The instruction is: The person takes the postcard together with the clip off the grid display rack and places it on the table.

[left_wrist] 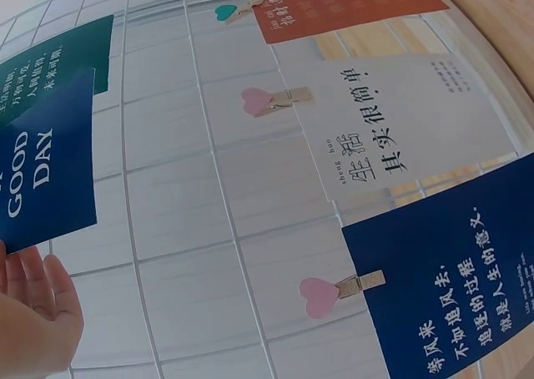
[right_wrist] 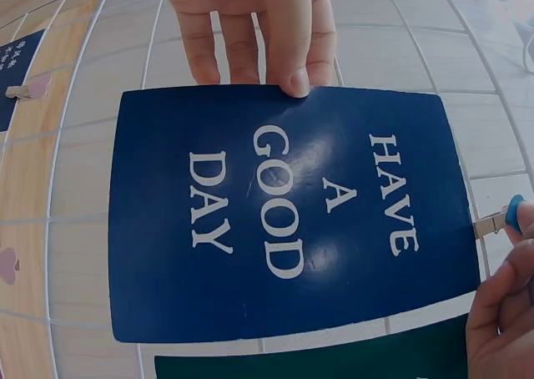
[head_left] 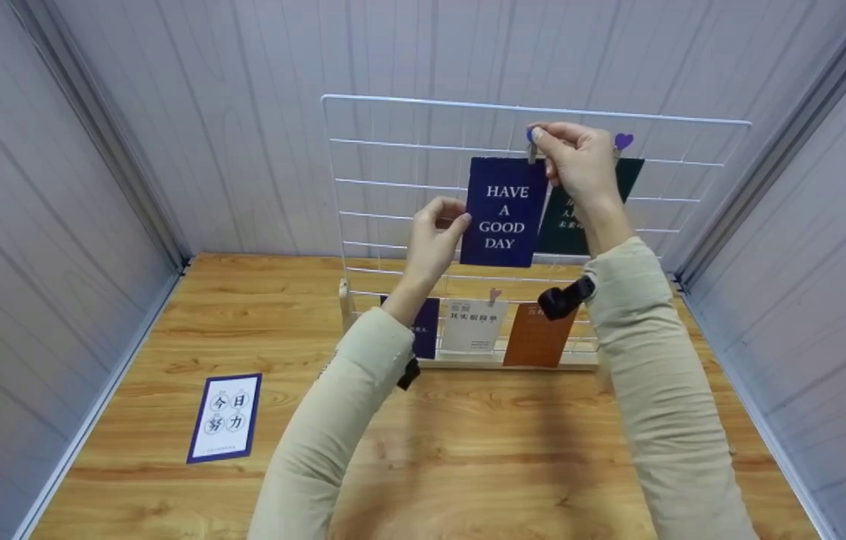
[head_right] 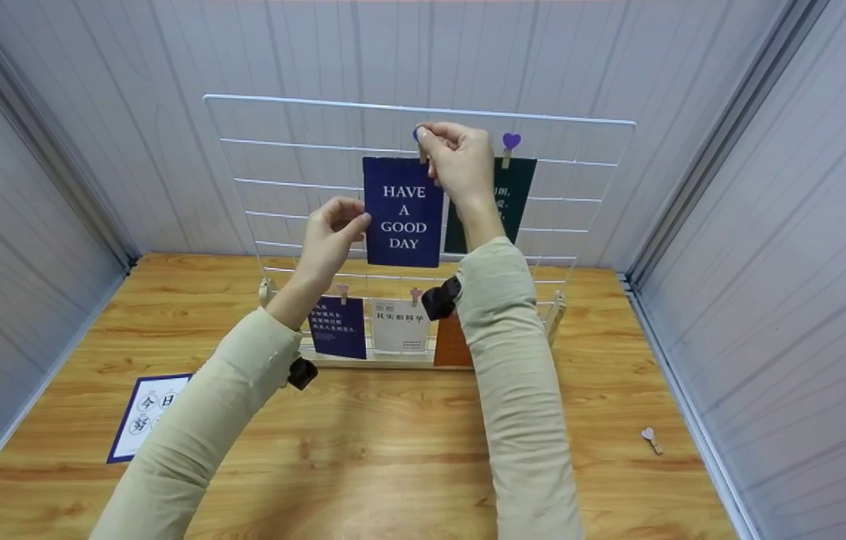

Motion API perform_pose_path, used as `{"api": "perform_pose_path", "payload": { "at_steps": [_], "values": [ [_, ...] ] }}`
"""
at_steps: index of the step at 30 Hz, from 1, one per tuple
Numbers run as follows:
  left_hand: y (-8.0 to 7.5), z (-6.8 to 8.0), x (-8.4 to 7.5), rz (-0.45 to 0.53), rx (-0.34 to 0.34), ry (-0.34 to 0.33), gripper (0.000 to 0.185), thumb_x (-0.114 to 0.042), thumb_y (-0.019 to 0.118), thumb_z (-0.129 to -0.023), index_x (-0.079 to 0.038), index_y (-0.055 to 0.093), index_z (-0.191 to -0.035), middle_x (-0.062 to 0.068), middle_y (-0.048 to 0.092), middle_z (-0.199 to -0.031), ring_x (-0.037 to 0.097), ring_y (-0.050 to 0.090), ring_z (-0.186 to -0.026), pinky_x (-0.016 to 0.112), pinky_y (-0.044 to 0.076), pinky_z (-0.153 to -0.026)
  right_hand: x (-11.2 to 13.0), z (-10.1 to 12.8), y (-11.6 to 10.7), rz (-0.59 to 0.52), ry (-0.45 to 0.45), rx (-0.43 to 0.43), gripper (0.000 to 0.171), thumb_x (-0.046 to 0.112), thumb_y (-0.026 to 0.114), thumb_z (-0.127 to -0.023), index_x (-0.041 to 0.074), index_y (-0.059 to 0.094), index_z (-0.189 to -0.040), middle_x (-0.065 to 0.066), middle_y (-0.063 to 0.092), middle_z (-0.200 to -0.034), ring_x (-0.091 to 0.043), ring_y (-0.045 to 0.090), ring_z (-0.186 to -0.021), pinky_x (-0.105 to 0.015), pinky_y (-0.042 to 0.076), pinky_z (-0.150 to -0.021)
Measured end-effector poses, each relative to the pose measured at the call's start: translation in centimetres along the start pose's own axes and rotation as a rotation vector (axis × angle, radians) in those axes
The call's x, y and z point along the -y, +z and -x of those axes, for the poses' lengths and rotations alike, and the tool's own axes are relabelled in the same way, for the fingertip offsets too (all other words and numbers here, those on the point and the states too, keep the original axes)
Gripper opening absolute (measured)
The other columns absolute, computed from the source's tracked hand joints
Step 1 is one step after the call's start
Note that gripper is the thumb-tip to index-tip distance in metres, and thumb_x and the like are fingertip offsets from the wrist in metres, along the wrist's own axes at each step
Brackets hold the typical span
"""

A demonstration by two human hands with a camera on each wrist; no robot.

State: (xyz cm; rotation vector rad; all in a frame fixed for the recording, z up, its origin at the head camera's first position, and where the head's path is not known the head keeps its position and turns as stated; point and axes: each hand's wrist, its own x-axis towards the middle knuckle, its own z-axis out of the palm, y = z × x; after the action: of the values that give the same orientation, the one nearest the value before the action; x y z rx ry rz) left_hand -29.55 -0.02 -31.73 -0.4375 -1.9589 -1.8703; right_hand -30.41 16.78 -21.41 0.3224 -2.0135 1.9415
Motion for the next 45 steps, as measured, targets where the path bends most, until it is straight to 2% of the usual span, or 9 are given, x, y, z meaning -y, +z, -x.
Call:
{"api": "perform_pose_path", "payload": {
  "at_steps": [7,15,22,30,35,45],
  "values": [
    [-0.2,0.2,0.0,-0.006,-0.001,-0.020,0.007,0.002,0.057,-0.082,0.004,0.058,-0.088,0.008,0.057,-0.083,0.017,0.053,-0.075,0.022,0.044,-0.069,-0.4,0.1,-0.1,-0.011,-0.028,-0.003,0.016,0.009,0.063,-0.081,-0.003,0.066,-0.092,-0.005,0.048,-0.056,-0.008,0.039,-0.040,-0.015,0.032,-0.037],
    [-0.3,0.2,0.0,0.003,0.003,-0.026,0.007,0.001,0.058,-0.082,0.004,0.058,-0.088,0.008,0.057,-0.082,0.016,0.052,-0.074,0.022,0.044,-0.068,0.1,0.2,-0.1,-0.105,-0.045,-0.030,0.015,0.008,0.065,-0.080,-0.002,0.067,-0.091,-0.003,0.047,-0.054,-0.007,0.038,-0.038,-0.015,0.031,-0.036],
    [-0.8,0.6,0.0,0.022,0.007,-0.019,0.008,0.000,0.058,-0.082,0.004,0.058,-0.089,0.007,0.057,-0.083,0.015,0.052,-0.075,0.023,0.043,-0.068,0.1,0.3,-0.4,-0.098,-0.072,-0.018,0.009,0.007,0.064,-0.081,0.001,0.068,-0.086,-0.003,0.047,-0.053,-0.007,0.038,-0.038,-0.015,0.031,-0.036],
    [-1.6,1.1,0.1,0.058,0.001,0.005,0.007,0.002,0.058,-0.082,0.006,0.058,-0.088,0.008,0.058,-0.081,0.013,0.052,-0.071,0.022,0.044,-0.066,0.1,0.6,-0.8,-0.146,-0.061,0.007,0.009,0.004,0.063,-0.081,0.000,0.068,-0.087,-0.003,0.047,-0.051,-0.007,0.037,-0.036,-0.016,0.030,-0.035],
    [-2.2,1.4,0.3,0.052,-0.002,0.012,0.008,0.002,0.058,-0.081,0.006,0.058,-0.088,0.007,0.057,-0.080,0.013,0.052,-0.071,0.022,0.043,-0.065,-0.1,1.0,-1.1,-0.136,-0.062,0.034,0.012,0.006,0.063,-0.081,-0.001,0.067,-0.090,-0.003,0.048,-0.052,-0.007,0.038,-0.038,-0.016,0.031,-0.036],
    [-3.5,2.3,1.1,0.041,0.004,0.026,0.007,0.003,0.059,-0.081,0.006,0.058,-0.087,0.009,0.058,-0.080,0.012,0.053,-0.071,0.023,0.045,-0.066,-1.9,1.8,-1.5,-0.160,-0.066,0.089,0.014,0.009,0.063,-0.082,-0.001,0.066,-0.092,-0.004,0.049,-0.056,-0.008,0.039,-0.040,-0.016,0.034,-0.039]
  ]
}}
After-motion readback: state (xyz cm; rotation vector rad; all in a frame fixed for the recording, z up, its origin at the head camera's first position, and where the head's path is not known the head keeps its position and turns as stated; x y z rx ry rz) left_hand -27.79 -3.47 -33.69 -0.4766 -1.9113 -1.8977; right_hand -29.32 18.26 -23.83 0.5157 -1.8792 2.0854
